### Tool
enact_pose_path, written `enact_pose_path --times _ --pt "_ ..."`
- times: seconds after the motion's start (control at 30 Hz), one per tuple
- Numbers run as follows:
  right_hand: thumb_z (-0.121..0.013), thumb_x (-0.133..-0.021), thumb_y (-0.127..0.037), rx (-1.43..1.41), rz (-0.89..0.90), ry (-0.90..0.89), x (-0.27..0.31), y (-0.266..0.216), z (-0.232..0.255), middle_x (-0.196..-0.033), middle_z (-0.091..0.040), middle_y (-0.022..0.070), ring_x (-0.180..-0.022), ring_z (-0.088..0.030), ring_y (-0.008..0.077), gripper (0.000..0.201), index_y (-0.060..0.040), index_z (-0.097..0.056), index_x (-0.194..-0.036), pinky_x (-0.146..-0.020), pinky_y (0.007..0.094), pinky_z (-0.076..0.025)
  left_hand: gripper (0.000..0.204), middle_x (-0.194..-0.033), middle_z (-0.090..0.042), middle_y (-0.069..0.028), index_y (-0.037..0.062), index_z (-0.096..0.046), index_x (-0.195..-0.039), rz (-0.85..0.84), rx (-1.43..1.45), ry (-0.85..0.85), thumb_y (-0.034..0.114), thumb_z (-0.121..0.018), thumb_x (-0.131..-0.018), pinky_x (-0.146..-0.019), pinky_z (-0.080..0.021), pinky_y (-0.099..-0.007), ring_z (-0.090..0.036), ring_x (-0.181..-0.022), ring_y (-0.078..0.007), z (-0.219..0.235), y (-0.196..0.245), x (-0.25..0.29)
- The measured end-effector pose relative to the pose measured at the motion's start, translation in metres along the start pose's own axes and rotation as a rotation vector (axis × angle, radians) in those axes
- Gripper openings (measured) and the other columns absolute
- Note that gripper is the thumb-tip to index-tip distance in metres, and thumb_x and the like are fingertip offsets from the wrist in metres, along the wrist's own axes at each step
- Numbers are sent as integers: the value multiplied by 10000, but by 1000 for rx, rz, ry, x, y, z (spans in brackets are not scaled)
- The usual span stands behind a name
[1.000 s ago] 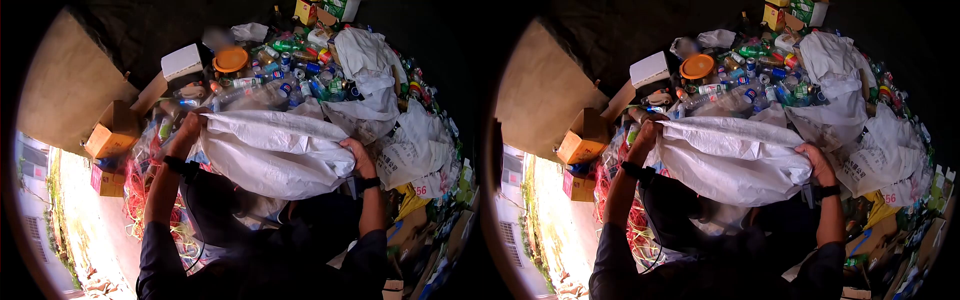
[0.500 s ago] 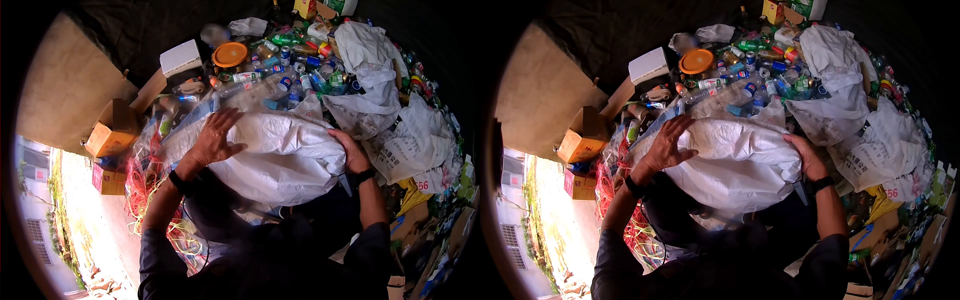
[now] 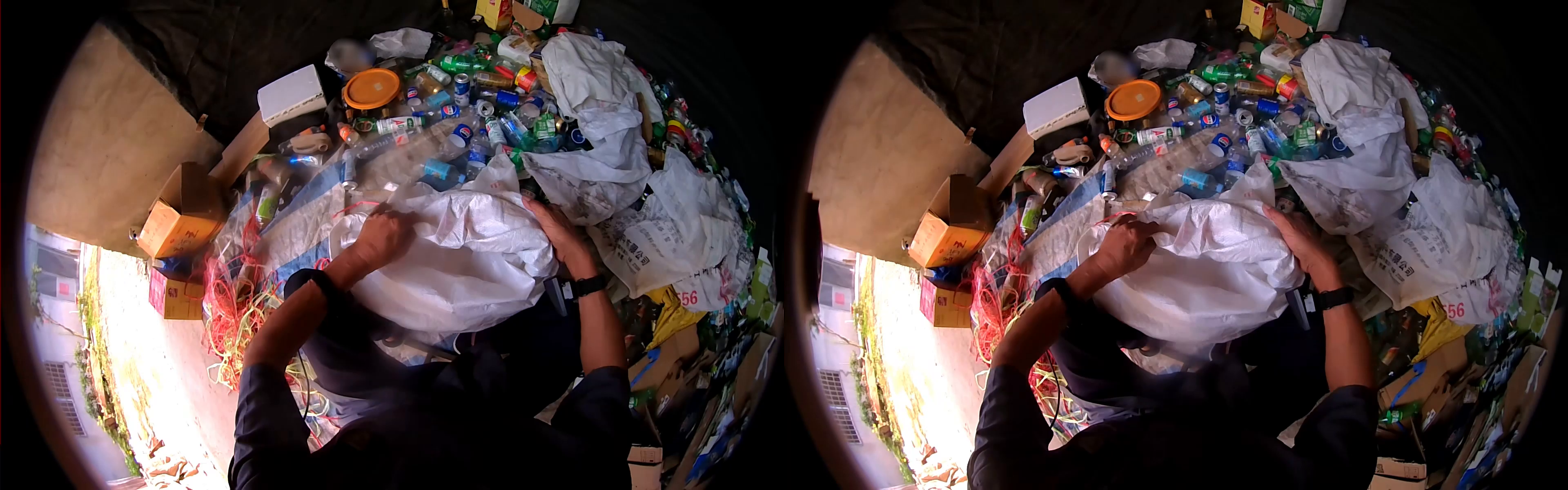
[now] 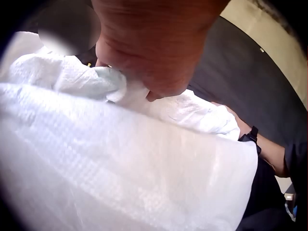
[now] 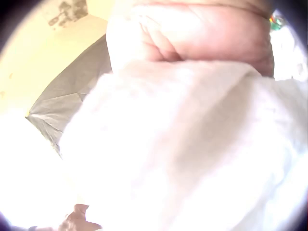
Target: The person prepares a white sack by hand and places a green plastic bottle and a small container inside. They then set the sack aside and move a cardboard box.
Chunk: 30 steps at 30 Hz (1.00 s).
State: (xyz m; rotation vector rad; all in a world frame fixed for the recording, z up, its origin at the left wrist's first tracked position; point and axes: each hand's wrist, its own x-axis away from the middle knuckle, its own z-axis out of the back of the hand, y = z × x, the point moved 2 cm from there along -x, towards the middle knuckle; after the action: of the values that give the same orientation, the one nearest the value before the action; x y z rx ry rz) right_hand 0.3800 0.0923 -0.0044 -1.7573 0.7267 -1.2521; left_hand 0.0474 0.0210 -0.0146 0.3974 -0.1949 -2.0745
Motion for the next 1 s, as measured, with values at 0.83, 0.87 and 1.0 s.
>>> enact_pose_path --times 0.83,0.87,1.0 --pt "-795 -676 -328 1891 273 -177 14 112 -10 -905 -697 163 -1037 -619 331 452 21 -699 -947 -975 411 -449 109 -621 -611 -144 38 -655 -621 -2 -42 580 127 -641 -683 -851 -542 -419 -651 -783 -387 53 -123 6" --pt "-787 -691 -314 1893 184 -219 12 110 -16 -893 -697 166 -1010 -631 333 428 23 -699 -941 -951 409 -473 85 -640 -619 -166 34 -644 -626 17 -159 591 107 -651 -670 -839 -535 -436 -649 -792 -394 57 -103 5" --pt "-720 -803 -241 1643 361 -180 30 71 -57 -1045 -677 186 -1017 -634 334 357 31 -653 -1024 -877 440 -516 55 -741 -664 -174 33 -655 -663 165 -96 576 74 -670 -630 -802 -531 -445 -651 -804 -391 40 -108 2"
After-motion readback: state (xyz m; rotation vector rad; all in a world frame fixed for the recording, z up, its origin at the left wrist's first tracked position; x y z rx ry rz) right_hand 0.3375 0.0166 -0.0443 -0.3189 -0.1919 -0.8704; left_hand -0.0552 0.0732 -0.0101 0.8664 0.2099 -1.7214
